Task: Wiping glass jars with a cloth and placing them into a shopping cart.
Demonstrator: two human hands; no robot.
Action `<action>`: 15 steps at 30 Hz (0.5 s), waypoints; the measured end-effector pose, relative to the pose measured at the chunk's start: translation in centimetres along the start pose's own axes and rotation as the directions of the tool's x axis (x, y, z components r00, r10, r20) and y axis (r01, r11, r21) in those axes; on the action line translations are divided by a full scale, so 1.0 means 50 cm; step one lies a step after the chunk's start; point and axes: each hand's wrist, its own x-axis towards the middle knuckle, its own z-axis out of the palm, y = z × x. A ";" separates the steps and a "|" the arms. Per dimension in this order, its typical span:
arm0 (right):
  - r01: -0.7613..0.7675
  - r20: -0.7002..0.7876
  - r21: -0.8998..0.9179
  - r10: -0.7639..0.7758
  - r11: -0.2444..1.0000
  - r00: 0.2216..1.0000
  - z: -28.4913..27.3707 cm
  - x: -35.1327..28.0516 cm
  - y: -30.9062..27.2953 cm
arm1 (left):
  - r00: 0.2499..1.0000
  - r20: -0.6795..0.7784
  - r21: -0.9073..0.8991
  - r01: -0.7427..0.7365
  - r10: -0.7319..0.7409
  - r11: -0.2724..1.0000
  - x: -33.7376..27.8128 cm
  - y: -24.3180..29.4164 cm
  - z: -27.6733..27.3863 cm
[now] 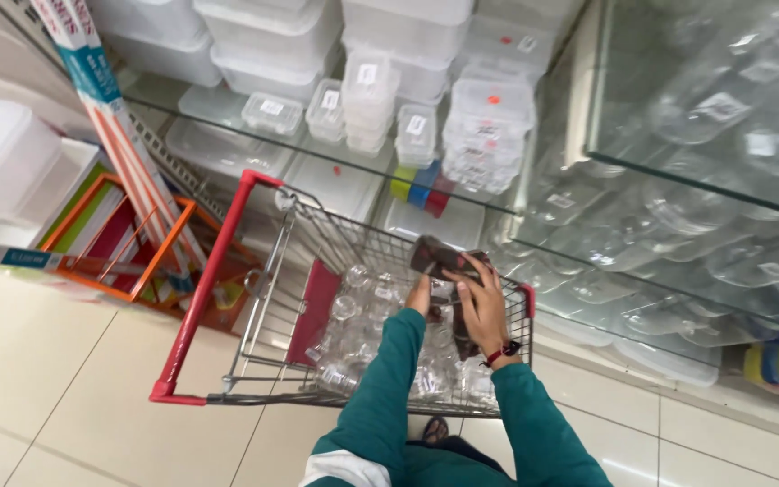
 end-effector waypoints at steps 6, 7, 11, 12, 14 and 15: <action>-0.292 -0.154 0.175 0.319 0.940 0.935 -0.075 0.016 0.133 | 0.998 0.033 0.164 -0.055 0.050 0.985 -0.177 0.180 0.163; -0.287 -0.172 0.171 0.315 0.942 0.933 -0.093 0.024 0.135 | 0.997 0.047 0.170 -0.067 0.060 0.983 -0.120 0.141 0.162; -0.285 -0.211 0.203 0.326 0.937 0.921 -0.183 0.064 0.111 | 0.859 0.187 -0.003 -0.484 0.476 0.875 -0.042 0.093 0.215; -0.299 -0.203 0.169 0.330 0.939 0.922 -0.201 0.064 0.088 | 0.853 0.214 -0.101 -0.465 0.475 0.880 -0.072 0.100 0.225; -0.382 -0.197 0.182 0.415 0.906 0.888 -0.213 0.058 0.106 | 0.817 0.255 -0.092 -0.511 0.517 0.854 -0.177 0.160 0.256; -0.455 -0.184 0.192 0.487 0.869 0.854 -0.218 0.057 0.113 | 0.777 0.287 -0.093 -0.560 0.561 0.823 -0.230 0.193 0.269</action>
